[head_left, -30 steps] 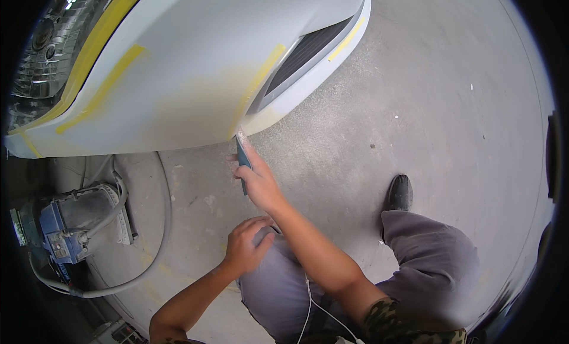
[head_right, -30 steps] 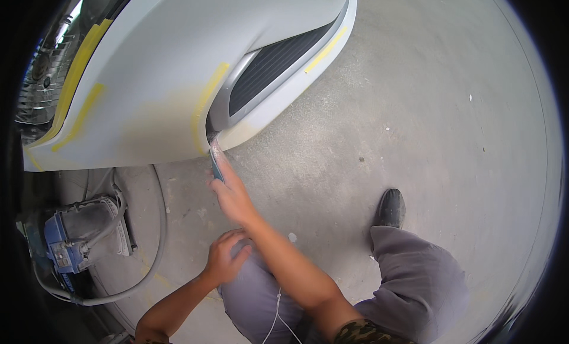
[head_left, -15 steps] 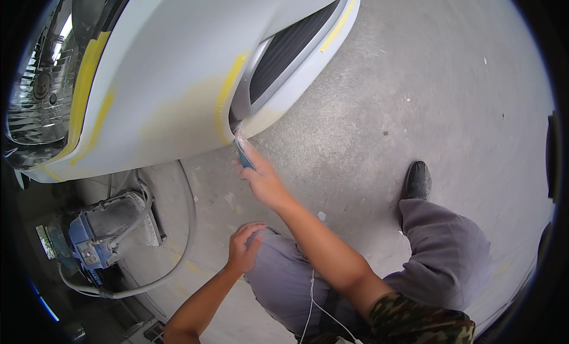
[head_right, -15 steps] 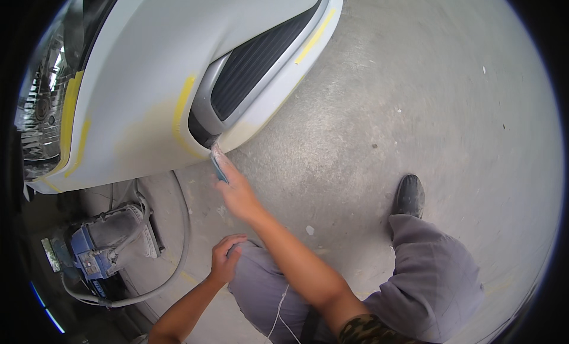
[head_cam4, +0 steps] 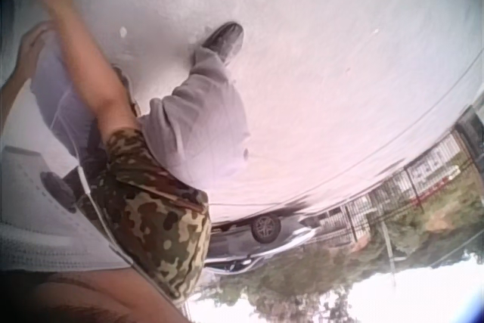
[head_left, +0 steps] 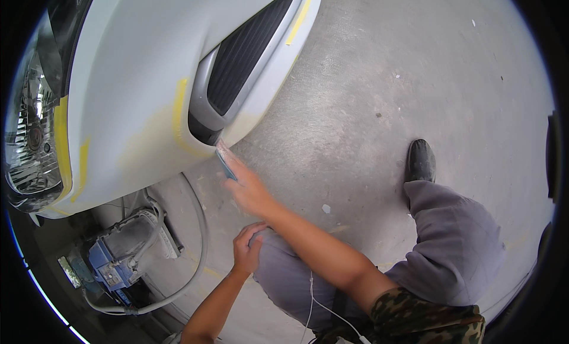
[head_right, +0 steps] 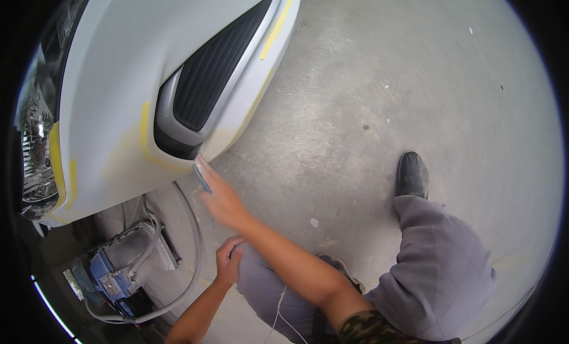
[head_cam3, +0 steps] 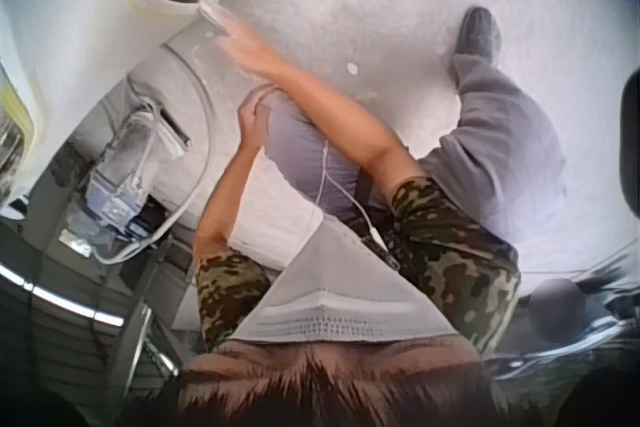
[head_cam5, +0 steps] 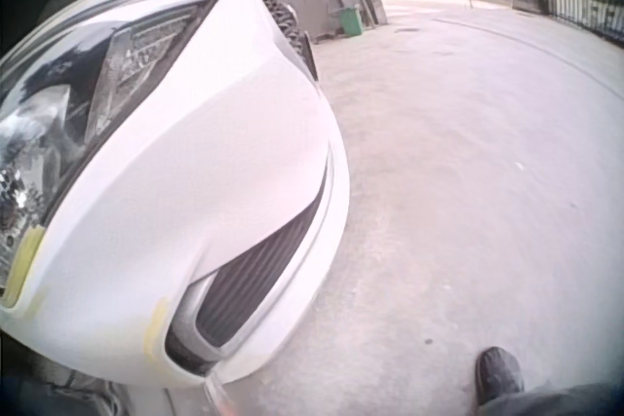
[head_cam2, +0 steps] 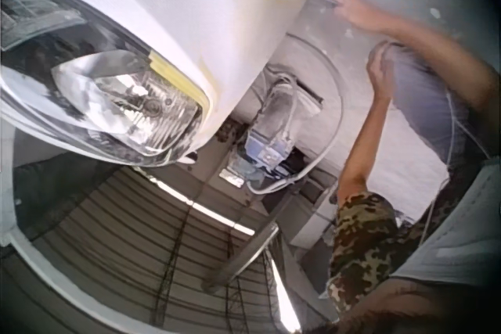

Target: The person kneels and sands the front bumper of a white car with a blue sanding block, focusing on the area around the grille and headlight. They then stand, retrieve an orbital sander from a tool cart, and prepare to use it on the same bumper area.

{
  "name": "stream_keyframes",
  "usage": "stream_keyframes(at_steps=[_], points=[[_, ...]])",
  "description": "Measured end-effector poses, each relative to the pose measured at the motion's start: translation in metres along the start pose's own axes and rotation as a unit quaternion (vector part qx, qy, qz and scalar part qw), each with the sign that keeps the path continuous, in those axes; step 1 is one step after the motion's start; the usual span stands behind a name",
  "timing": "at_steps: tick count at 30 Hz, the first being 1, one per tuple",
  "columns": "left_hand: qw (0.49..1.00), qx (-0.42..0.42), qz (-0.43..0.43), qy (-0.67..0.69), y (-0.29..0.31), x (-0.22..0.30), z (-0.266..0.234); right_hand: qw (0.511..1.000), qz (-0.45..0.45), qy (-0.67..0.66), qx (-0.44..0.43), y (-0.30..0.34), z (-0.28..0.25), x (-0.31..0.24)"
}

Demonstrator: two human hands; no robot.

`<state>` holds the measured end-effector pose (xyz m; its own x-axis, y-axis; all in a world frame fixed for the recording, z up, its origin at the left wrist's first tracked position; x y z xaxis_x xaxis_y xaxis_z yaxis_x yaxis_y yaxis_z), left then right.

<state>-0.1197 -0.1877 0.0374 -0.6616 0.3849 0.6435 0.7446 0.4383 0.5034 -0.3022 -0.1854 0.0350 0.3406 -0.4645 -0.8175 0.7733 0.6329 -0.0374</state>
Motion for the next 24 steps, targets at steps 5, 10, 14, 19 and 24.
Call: stream_keyframes(at_steps=[5,10,14,19,24], points=[[1.000,-0.007,-0.029,0.010,-0.002,-0.010,-0.001,0.999,-0.051,-0.011,0.005,0.000,-0.002,-0.007],[0.999,-0.008,-0.040,0.013,-0.003,-0.016,0.001,0.995,-0.045,-0.088,-0.024,-0.001,0.003,-0.009],[1.000,0.001,-0.022,0.012,-0.002,-0.014,-0.001,0.996,-0.045,0.073,0.000,0.000,-0.003,-0.007],[0.998,-0.012,-0.055,0.023,-0.002,-0.022,0.001,0.998,-0.062,-0.018,-0.022,-0.001,0.001,-0.016],[0.999,-0.007,-0.034,0.016,-0.004,-0.022,0.000,0.999,-0.019,-0.026,-0.002,-0.004,-0.004,-0.014]])
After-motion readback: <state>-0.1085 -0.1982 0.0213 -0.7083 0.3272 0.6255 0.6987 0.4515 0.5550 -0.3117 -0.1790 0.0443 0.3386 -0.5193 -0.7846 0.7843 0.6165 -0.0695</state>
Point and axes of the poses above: each hand's wrist, its own y-axis away from the middle knuckle, its own z-axis out of the palm, x = y × z, the point moved 10 cm from there along -y, towards the middle knuckle, and after that the axes turned 9 degrees about -z, right-handed, at the moved point
